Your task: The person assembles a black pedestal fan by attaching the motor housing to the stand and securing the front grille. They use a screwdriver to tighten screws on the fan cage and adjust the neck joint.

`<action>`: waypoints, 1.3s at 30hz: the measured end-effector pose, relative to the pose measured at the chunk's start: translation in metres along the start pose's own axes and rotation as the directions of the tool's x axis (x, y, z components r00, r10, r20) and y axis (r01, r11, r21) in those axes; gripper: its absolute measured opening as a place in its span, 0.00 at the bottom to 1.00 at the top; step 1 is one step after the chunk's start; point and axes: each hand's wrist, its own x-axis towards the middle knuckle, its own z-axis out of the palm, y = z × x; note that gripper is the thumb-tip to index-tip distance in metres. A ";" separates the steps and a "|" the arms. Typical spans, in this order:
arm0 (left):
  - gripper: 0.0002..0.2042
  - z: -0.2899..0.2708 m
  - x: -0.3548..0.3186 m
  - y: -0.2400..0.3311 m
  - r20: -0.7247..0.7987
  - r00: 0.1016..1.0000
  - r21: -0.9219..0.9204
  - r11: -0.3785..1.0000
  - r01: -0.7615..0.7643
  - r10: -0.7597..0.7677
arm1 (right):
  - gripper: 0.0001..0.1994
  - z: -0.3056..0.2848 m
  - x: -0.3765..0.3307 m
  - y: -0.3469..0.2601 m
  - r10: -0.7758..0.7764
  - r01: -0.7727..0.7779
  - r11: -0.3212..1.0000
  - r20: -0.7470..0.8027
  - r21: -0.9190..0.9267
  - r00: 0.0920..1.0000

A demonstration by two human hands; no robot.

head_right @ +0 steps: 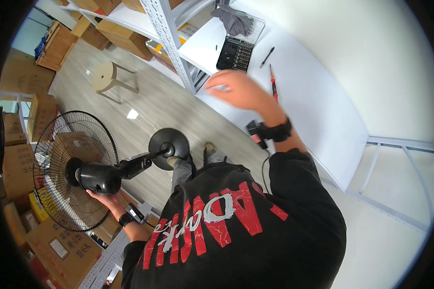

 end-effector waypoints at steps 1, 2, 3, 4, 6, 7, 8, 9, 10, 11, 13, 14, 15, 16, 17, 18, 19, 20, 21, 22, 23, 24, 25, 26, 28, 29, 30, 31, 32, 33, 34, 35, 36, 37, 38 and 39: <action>0.46 0.005 -0.004 0.000 -0.002 1.000 0.004 1.000 -0.013 0.013 | 0.11 0.020 0.019 -0.011 -0.081 0.071 0.991 0.092 0.112 0.992; 0.46 0.014 -0.009 0.001 0.003 1.000 0.014 1.000 -0.028 0.028 | 0.13 0.044 0.034 -0.026 -0.198 0.173 0.971 0.158 0.163 0.967; 0.47 0.019 -0.012 0.003 0.002 0.999 0.023 0.999 -0.036 0.036 | 0.16 0.073 0.051 -0.031 -0.248 0.199 0.960 0.273 0.197 0.929; 0.47 0.015 -0.010 0.004 0.010 0.999 0.029 0.999 -0.033 0.033 | 0.18 0.103 0.068 -0.036 -0.348 0.310 0.937 0.343 0.160 0.873; 0.47 0.009 -0.010 0.003 0.017 0.999 0.028 0.999 -0.031 0.030 | 0.22 0.153 0.099 -0.050 -0.404 0.419 0.903 0.528 0.097 0.747; 0.47 0.003 -0.010 0.001 0.018 1.000 0.028 0.999 -0.025 0.025 | 0.24 0.175 0.113 -0.060 -0.353 0.414 0.908 0.635 0.058 0.687; 0.46 -0.010 -0.006 -0.001 0.051 0.999 -0.017 1.000 -0.002 0.003 | 0.25 0.203 0.123 -0.061 -0.369 0.403 0.910 0.639 0.101 0.674; 0.46 -0.006 -0.003 0.001 0.069 0.998 -0.004 1.000 -0.008 0.008 | 0.27 0.226 0.131 -0.060 -0.384 0.388 0.911 0.631 0.139 0.674; 0.46 -0.003 -0.004 0.001 0.080 0.997 0.006 1.000 -0.016 0.016 | 0.27 0.243 0.135 -0.066 -0.364 0.384 0.916 0.638 0.115 0.679; 0.46 -0.001 -0.005 0.002 0.086 0.996 0.015 1.000 -0.026 0.025 | 0.27 0.258 0.138 -0.072 -0.346 0.380 0.920 0.646 0.093 0.680; 0.46 0.001 -0.008 0.003 0.057 0.998 0.012 1.000 -0.009 0.009 | 0.28 0.286 0.144 -0.082 -0.314 0.338 0.936 0.660 0.096 0.683; 0.46 0.001 -0.009 0.003 0.041 0.999 0.011 1.000 0.000 -0.001 | 0.28 0.298 0.147 -0.086 -0.301 0.299 0.947 0.662 0.120 0.686; 0.46 -0.002 -0.011 0.003 0.025 1.000 0.012 1.000 0.019 -0.019 | 0.29 0.312 0.150 -0.090 -0.292 0.264 0.953 0.668 0.146 0.685; 0.47 -0.001 -0.010 0.006 0.019 0.999 0.019 0.999 0.042 -0.043 | 0.35 0.326 0.156 -0.093 -0.261 0.219 0.964 0.679 0.148 0.687; 0.47 0.000 -0.008 0.008 0.013 0.998 0.025 0.998 0.065 -0.066 | 0.37 0.341 0.158 -0.096 -0.247 0.185 0.969 0.654 0.164 0.715; 0.47 -0.003 -0.008 0.008 0.000 0.998 0.034 0.998 0.061 -0.061 | 0.39 0.351 0.157 -0.104 -0.234 0.156 0.972 0.639 0.177 0.733; 0.47 -0.007 -0.007 0.007 -0.014 0.998 0.043 0.997 0.057 -0.057 | 0.42 0.358 0.157 -0.108 -0.220 0.127 0.973 0.623 0.191 0.751; 0.48 -0.011 -0.006 0.007 -0.027 0.998 0.053 0.997 0.054 -0.052 | 0.50 0.363 0.160 -0.109 -0.189 0.035 0.973 0.699 0.228 0.690; 0.48 -0.009 -0.007 0.007 -0.039 0.998 0.058 0.997 0.054 -0.051 | 0.51 0.371 0.162 -0.110 -0.200 -0.006 0.960 0.706 0.278 0.679; 0.48 -0.007 -0.008 0.007 -0.051 0.997 0.064 0.997 0.053 -0.050 | 0.52 0.379 0.165 -0.113 -0.212 -0.048 0.944 0.712 0.327 0.669; 0.49 -0.003 -0.009 0.007 -0.063 0.997 0.071 0.996 0.054 -0.049 | 0.54 0.387 0.167 -0.114 -0.224 -0.092 0.923 0.716 0.374 0.661; 0.50 0.002 -0.013 0.006 -0.069 0.997 0.080 0.996 0.046 -0.040 | 0.58 0.383 0.168 -0.120 -0.184 -0.167 0.919 0.763 0.358 0.620; 0.50 0.011 -0.018 0.005 -0.074 0.997 0.086 0.996 0.038 -0.031 | 0.59 0.381 0.169 -0.124 -0.180 -0.226 0.904 0.802 0.363 0.569; 0.51 0.017 -0.022 0.004 -0.079 0.997 0.094 0.995 0.030 -0.023 | 0.59 0.379 0.170 -0.128 -0.177 -0.286 0.887 0.838 0.364 0.516; 0.52 0.023 -0.026 0.004 -0.098 0.994 0.073 0.996 0.056 -0.048 | 0.60 0.372 0.172 -0.139 -0.142 -0.367 0.872 0.886 0.322 0.441; 0.52 0.023 -0.026 0.004 -0.106 0.992 0.063 0.996 0.069 -0.062 | 0.60 0.367 0.173 -0.144 -0.106 -0.390 0.876 0.901 0.285 0.420; 0.53 0.020 -0.025 0.004 -0.091 0.994 0.058 0.996 0.073 -0.068 | 0.60 0.364 0.174 -0.146 -0.070 -0.410 0.878 0.914 0.247 0.400; 0.53 0.017 -0.023 0.005 -0.076 0.994 0.054 0.995 0.078 -0.074 | 0.60 0.370 0.173 -0.143 -0.095 -0.409 0.868 0.903 0.282 0.419; 0.53 0.015 -0.021 0.005 -0.060 0.995 0.049 0.995 0.083 -0.080 | 0.59 0.379 0.172 -0.138 -0.119 -0.408 0.856 0.891 0.316 0.439; 0.53 0.015 -0.022 0.005 -0.077 0.994 0.062 0.995 0.080 -0.075 | 0.59 0.384 0.171 -0.135 -0.144 -0.409 0.842 0.877 0.352 0.459; 0.53 0.017 -0.024 0.006 -0.093 0.993 0.075 0.994 0.077 -0.070 | 0.58 0.389 0.169 -0.131 -0.165 -0.411 0.827 0.864 0.384 0.475; 0.53 0.018 -0.024 0.006 -0.111 0.992 0.088 0.993 0.074 -0.064 | 0.57 0.392 0.167 -0.126 -0.187 -0.413 0.810 0.851 0.416 0.490; 0.52 0.014 -0.026 0.006 -0.092 0.994 0.082 0.994 0.068 -0.060 | 0.57 0.394 0.161 -0.125 -0.212 -0.413 0.795 0.841 0.445 0.497; 0.51 0.008 -0.026 0.005 -0.076 0.996 0.077 0.995 0.061 -0.055 | 0.56 0.395 0.157 -0.123 -0.222 -0.382 0.805 0.827 0.455 0.517; 0.51 0.003 -0.028 0.002 -0.061 0.997 0.072 0.996 0.053 -0.049 | 0.55 0.394 0.156 -0.118 -0.234 -0.350 0.813 0.812 0.465 0.535; 0.49 0.000 -0.027 0.000 -0.051 0.998 0.093 0.994 0.051 -0.046 | 0.55 0.392 0.155 -0.118 -0.257 -0.315 0.820 0.799 0.478 0.544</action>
